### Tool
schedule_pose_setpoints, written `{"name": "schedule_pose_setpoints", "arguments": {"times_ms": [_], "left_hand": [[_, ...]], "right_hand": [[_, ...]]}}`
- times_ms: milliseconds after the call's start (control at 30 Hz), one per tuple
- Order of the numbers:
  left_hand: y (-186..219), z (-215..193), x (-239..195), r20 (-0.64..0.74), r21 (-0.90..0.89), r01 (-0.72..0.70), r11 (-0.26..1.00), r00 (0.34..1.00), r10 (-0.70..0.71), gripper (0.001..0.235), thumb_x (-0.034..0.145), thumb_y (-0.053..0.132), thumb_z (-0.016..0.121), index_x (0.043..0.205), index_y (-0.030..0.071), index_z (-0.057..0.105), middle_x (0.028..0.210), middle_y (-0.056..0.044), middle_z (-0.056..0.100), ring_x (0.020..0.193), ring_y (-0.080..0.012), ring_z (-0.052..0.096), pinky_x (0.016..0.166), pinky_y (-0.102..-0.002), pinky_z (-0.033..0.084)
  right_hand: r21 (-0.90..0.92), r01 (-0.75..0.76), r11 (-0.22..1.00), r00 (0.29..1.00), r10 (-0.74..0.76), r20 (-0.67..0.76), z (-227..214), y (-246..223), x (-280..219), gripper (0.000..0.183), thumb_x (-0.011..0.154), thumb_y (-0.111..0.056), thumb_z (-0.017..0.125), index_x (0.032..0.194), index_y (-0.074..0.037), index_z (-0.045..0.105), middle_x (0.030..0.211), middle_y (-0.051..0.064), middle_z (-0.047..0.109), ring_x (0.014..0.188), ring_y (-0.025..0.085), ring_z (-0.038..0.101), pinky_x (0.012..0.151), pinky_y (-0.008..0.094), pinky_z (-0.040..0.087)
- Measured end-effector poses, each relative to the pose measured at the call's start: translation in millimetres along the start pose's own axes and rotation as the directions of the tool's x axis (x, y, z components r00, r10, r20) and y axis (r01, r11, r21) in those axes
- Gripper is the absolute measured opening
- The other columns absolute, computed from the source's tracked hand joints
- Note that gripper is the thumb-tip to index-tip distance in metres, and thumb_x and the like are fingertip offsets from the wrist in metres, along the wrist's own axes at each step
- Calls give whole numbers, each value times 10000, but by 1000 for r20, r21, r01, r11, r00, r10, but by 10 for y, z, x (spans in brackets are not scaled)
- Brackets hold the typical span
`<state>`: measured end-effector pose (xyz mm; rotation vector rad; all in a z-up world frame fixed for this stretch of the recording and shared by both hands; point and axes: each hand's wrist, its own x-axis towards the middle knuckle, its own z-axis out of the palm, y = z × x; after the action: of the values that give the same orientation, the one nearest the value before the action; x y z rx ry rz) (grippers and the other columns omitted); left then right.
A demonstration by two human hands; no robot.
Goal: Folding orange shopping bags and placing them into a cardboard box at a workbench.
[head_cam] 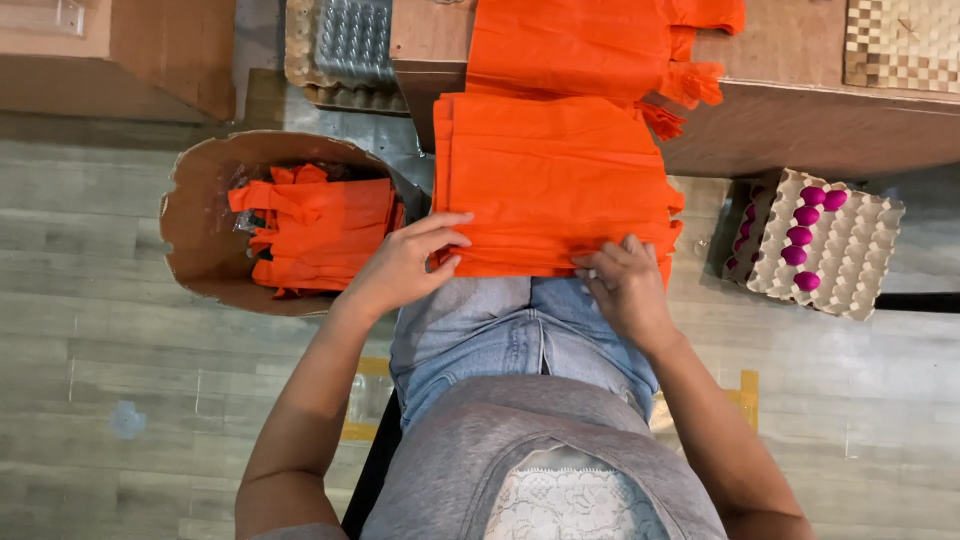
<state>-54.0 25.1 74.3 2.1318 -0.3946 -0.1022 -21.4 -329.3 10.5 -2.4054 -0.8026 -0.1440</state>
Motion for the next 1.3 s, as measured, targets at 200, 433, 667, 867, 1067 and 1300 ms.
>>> {"name": "schedule_pose_setpoints", "arguments": {"times_ms": [200, 433, 667, 867, 1067, 1300], "left_hand": [[-304, 72, 47, -6, -136, 46, 990, 999, -47, 184, 991, -59, 701, 1096, 46, 809, 1213, -146, 802, 1090, -350, 778, 860, -398, 645], [-342, 46, 89, 23, -308, 126, 943, 992, -125, 151, 936, -113, 725, 1034, -12, 782, 1161, -218, 804, 1051, -316, 799, 844, -396, 657], [-255, -58, 186, 49, -360, 171, 917, 985, -164, 46, 971, 30, 798, 1004, 3, 780, 1105, -221, 816, 1000, -262, 803, 816, -360, 656], [-230, -89, 243, 21, -330, 144, 933, 989, -145, 76, 1025, 103, 773, 1057, 51, 818, 1022, -155, 837, 967, -240, 813, 804, -344, 650], [-278, -48, 231, -9, -340, 110, 934, 993, -120, 81, 984, 86, 822, 1041, 34, 796, 972, -158, 828, 942, -249, 807, 818, -372, 655], [-79, -129, 261, 30, -340, 112, 934, 994, -109, 151, 908, 76, 879, 1040, 46, 811, 947, -151, 829, 923, -255, 808, 860, -390, 656]], "right_hand": [[181, -125, 975, 984, 99, 147, -48, 149, 90, 157, 835, -183, 874, 933, -144, 757, 806, 49, 655, 884, 320, 597, 826, 419, 446], [257, -194, 947, 969, 144, 201, -107, 78, 170, 155, 845, -219, 879, 875, -173, 734, 781, 14, 672, 862, 276, 591, 844, 390, 422], [254, -217, 942, 956, 153, 249, -411, -280, 452, 279, 856, -381, 904, 1031, -191, 796, 856, 40, 761, 846, 269, 623, 844, 385, 453], [128, -20, 992, 972, -11, 237, -229, -480, 591, 280, 873, -345, 880, 1094, -185, 817, 820, 34, 718, 837, 277, 599, 832, 405, 444], [154, 20, 988, 969, -57, 239, 149, -304, 546, 111, 867, -160, 842, 948, -178, 768, 806, -12, 642, 864, 242, 566, 834, 373, 425], [253, -24, 967, 971, -37, 235, 181, -285, 599, 175, 846, -158, 879, 898, -153, 712, 807, 3, 654, 871, 266, 577, 816, 386, 418]]}}
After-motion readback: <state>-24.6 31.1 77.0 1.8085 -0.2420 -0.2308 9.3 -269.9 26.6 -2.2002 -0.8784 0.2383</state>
